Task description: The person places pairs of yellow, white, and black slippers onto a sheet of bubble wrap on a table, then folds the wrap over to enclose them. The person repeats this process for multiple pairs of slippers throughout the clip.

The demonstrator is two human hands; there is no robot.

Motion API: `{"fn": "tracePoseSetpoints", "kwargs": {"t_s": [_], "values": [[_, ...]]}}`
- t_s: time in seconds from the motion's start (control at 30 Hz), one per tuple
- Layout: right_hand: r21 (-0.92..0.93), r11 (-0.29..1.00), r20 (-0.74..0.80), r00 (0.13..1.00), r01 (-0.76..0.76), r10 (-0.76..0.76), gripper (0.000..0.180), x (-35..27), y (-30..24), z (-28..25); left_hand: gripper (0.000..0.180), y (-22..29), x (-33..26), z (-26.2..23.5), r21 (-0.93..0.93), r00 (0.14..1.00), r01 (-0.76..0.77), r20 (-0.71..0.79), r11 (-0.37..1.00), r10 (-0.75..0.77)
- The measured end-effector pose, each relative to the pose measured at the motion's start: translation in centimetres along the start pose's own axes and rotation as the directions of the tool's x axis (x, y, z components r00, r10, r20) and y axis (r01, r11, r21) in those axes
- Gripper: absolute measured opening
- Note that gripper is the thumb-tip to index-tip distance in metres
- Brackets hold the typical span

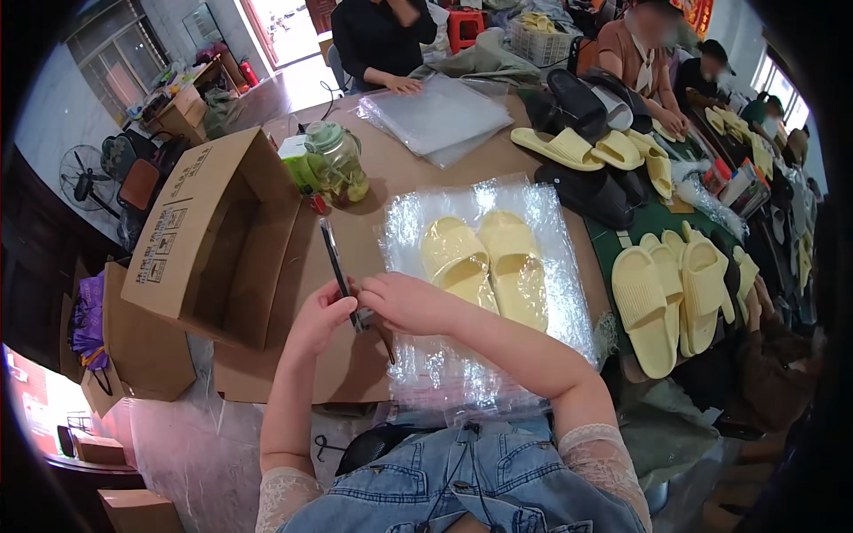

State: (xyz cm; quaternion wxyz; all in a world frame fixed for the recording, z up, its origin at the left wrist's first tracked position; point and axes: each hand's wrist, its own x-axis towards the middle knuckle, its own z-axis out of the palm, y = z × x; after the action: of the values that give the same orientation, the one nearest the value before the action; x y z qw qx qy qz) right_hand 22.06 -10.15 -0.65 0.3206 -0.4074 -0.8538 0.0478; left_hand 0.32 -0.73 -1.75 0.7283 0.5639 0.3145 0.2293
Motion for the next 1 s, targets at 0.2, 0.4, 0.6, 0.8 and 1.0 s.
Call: {"fn": "tracePoseSetpoints", "kwargs": {"t_s": [0.2, 0.4, 0.6, 0.8, 1.0], "values": [[0.467, 0.759, -0.107, 0.823, -0.454, 0.558, 0.080, -0.5, -0.3, 3.8, 0.044, 0.1, 1.8, -1.4, 0.167, 0.947, -0.180, -0.236, 0.969, 0.216], [0.894, 0.126, 0.251, 0.714, -0.430, 0.654, 0.056, 2.7, 0.5, 7.1, 0.046, 1.7, 4.5, -1.8, 0.291, 0.827, -0.339, -0.362, 0.895, 0.431], [0.851, -0.096, 0.422, 0.564, -0.516, 0.710, 0.028, 3.8, 0.2, 8.2, 0.076, -0.4, 10.3, -5.8, 0.825, 0.523, -0.038, -0.465, 0.564, 0.714], [0.839, -0.035, 0.398, 0.569, -0.543, 0.720, 0.033, 3.0, 1.1, 10.4, 0.090, -2.5, 14.0, -8.3, 0.893, 0.453, -0.013, -0.395, 0.449, 0.799], [0.791, 0.062, 0.397, 0.587, -0.609, 0.706, 0.048, 2.5, 0.7, 10.0, 0.091, -3.3, 16.9, -9.6, 0.865, 0.451, -0.003, -0.447, 0.502, 0.773]]}}
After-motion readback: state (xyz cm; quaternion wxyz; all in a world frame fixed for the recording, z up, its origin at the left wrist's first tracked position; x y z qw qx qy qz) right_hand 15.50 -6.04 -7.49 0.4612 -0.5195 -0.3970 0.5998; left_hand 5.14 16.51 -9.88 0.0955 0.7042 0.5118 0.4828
